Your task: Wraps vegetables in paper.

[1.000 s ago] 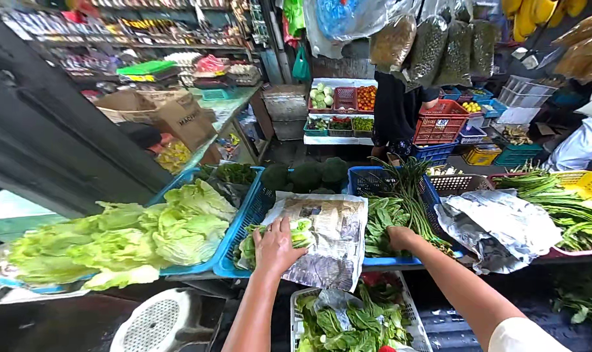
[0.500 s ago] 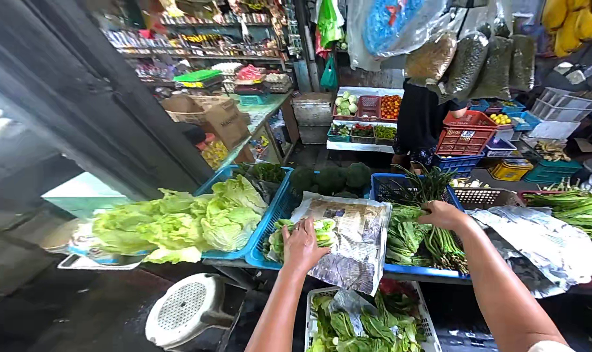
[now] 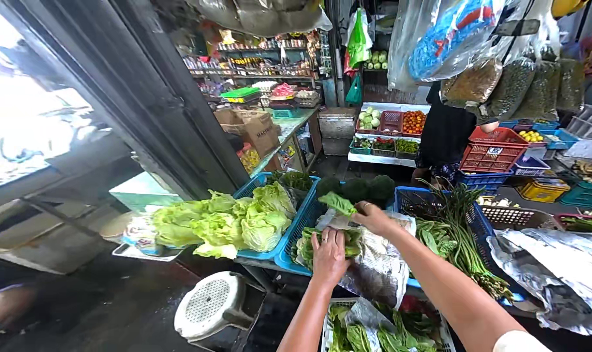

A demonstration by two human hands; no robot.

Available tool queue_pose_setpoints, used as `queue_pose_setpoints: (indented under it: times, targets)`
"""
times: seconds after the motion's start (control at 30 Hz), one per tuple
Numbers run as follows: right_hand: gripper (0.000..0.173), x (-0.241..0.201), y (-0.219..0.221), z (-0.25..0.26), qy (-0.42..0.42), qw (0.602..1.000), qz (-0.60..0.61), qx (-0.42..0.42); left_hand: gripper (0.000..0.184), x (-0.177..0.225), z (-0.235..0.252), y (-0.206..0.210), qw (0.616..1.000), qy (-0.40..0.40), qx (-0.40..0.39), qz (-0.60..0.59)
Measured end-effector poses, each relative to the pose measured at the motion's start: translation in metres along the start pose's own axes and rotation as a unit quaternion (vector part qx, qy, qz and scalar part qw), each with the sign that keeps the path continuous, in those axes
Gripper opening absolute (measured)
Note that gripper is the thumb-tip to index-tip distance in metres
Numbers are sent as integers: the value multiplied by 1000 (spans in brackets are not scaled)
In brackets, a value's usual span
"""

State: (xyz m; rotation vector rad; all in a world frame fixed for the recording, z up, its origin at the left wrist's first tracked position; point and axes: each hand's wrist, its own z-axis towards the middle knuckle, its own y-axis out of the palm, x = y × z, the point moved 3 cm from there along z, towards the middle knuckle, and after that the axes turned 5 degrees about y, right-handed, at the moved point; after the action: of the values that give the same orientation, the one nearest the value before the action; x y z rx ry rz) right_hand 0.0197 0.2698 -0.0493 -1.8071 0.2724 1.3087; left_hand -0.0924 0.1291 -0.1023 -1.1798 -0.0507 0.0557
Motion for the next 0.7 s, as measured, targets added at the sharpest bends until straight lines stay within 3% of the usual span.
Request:
queue_pose_setpoints:
  times: [0.13, 0.3, 0.37, 0.4, 0.47, 0.53, 0.7]
  targets:
    - [44, 6, 38, 21, 48, 986, -145, -73, 83, 0, -1, -4, 1000, 7, -2, 4]
    - [39, -9, 37, 30, 54, 959, -241, -141, 79, -1, -2, -5, 999, 17, 28, 4]
    - [39, -14, 36, 31, 55, 945, -280, -158, 89, -4, -1, 0, 998, 37, 59, 1]
    - [40, -17, 36, 30, 52, 940, -292, -167, 101, -6, 1, 1, 998, 35, 42, -7]
    - [40, -18, 35, 31, 37, 937, -295, -185, 120, -8, 8, -6, 997, 2, -77, -24]
    - [40, -14, 34, 32, 16, 942, -272, -195, 122, -10, 15, -10, 986, -20, -161, -27]
    - [42, -5, -5, 6, 10, 983, -130, -126, 120, -8, 21, -12, 982, -28, -183, -22]
